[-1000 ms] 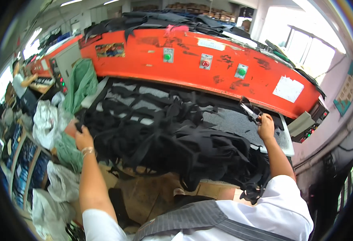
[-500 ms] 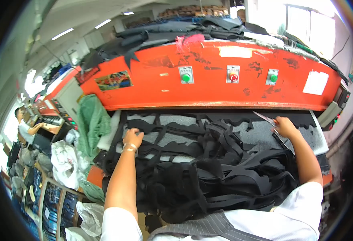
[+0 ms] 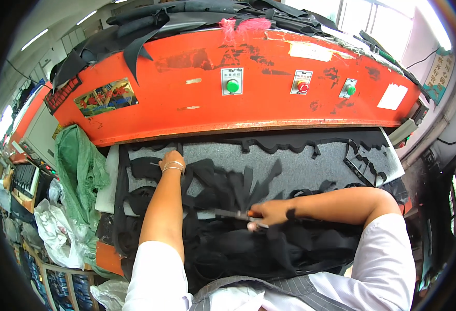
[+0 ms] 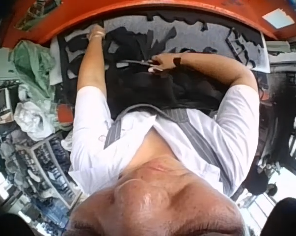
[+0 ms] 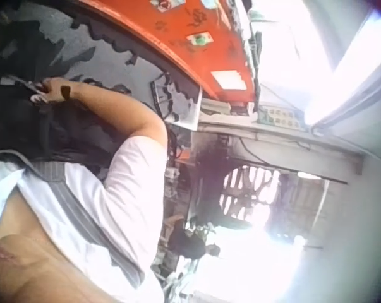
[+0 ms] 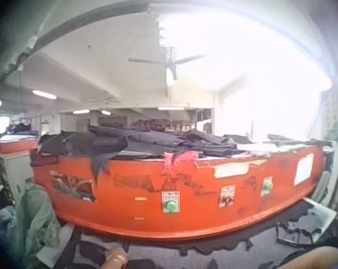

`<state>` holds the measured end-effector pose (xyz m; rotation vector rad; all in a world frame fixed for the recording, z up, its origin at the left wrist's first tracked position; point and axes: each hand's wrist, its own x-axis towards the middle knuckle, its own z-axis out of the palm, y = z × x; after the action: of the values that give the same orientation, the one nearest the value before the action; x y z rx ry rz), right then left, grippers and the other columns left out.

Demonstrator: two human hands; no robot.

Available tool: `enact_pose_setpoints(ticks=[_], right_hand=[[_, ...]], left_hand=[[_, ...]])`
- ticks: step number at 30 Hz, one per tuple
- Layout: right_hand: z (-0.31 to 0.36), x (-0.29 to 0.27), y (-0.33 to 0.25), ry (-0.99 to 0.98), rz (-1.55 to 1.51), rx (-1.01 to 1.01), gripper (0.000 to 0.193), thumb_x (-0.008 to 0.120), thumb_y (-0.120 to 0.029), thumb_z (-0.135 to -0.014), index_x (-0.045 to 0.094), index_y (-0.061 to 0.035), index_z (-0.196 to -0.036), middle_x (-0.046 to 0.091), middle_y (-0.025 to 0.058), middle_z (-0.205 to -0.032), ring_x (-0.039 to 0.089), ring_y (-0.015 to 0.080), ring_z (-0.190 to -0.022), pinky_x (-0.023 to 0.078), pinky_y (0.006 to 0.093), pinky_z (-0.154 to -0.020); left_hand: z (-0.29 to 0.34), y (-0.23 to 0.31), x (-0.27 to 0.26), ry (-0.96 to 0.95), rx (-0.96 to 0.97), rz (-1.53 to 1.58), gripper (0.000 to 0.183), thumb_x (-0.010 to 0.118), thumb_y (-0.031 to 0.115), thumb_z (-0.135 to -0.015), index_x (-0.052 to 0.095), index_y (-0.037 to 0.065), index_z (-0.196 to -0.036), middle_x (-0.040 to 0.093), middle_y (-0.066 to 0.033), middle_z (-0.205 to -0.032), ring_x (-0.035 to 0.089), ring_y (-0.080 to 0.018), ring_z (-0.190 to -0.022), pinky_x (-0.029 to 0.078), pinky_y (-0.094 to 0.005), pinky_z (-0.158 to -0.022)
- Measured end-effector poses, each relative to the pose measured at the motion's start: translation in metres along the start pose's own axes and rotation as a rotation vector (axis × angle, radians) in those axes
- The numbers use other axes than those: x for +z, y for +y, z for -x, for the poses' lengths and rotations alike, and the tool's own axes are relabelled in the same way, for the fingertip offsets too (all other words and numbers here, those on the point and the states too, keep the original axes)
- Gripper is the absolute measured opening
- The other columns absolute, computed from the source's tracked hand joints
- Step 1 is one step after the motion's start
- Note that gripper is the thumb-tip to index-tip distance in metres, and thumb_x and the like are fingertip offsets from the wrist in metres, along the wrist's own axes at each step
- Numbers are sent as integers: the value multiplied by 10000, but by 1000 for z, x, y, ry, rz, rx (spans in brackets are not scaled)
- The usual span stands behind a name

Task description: Cutting shoe upper components from large sheets of black material using a manual cutting machine and scissors.

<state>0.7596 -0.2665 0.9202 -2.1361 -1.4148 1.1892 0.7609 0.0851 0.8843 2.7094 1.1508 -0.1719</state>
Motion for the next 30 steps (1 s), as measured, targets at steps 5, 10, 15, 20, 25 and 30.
enact_pose_setpoints(ticks=[5, 10, 15, 20, 25, 30], right_hand=[[1, -29, -57, -67, 243, -33, 572, 614, -497, -835, 565, -19, -1146, 622, 221, -1083, 596, 347, -1018, 466, 404, -845], [-50, -95, -108, 301, 272, 386, 734, 553, -650, -798, 561, -3, -1142, 626, 229, -1042, 603, 353, -991, 465, 414, -825], [-158, -90, -115, -46, -244, 591, 1042, 326, -876, -705, 537, 66, -1097, 557, 112, -765, 569, 217, -687, 464, 346, -636], [-246, -68, -153, -69, -271, 570, 987, 275, -898, -677, 547, 17, -925, 444, 60, -626, 498, 181, -564, 437, 337, -531], [-226, -50, -196, 92, 145, 530, 861, 296, -793, -807, 562, 23, -732, 432, 129, -483, 481, 246, -417, 451, 380, -461], [-180, 16, -199, -103, 577, 133, 763, 458, -714, -806, 659, 11, -932, 662, 186, -864, 664, 318, -840, 523, 414, -662]], left_hand=[[-24, -43, 25, 230, 220, 705, 322, 572, 209, -878, 529, -60, -1051, 616, -265, -1039, 606, -354, -1000, 465, -379, -853], [-11, -93, 31, -426, 149, 1531, 196, 582, 196, -871, 566, 6, -914, 565, -72, -761, 543, -184, -698, 461, -355, -694], [-3, -139, 8, -360, 402, 1134, 187, 563, 157, -848, 574, -17, -916, 590, -44, -765, 553, -176, -705, 445, -309, -723], [17, -152, -15, -107, 463, 731, 381, 554, 260, -881, 516, -41, -1111, 607, -289, -1035, 584, -411, -1016, 447, -425, -880], [0, -186, -28, -41, 484, 692, 483, 564, 434, -863, 547, -20, -1029, 597, -299, -1044, 570, -436, -1012, 445, -454, -870], [-25, -220, -53, 769, -5, 423, 551, 630, 501, -775, 556, 71, -1113, 554, -142, -1090, 485, -370, -1082, 371, -486, -914]])
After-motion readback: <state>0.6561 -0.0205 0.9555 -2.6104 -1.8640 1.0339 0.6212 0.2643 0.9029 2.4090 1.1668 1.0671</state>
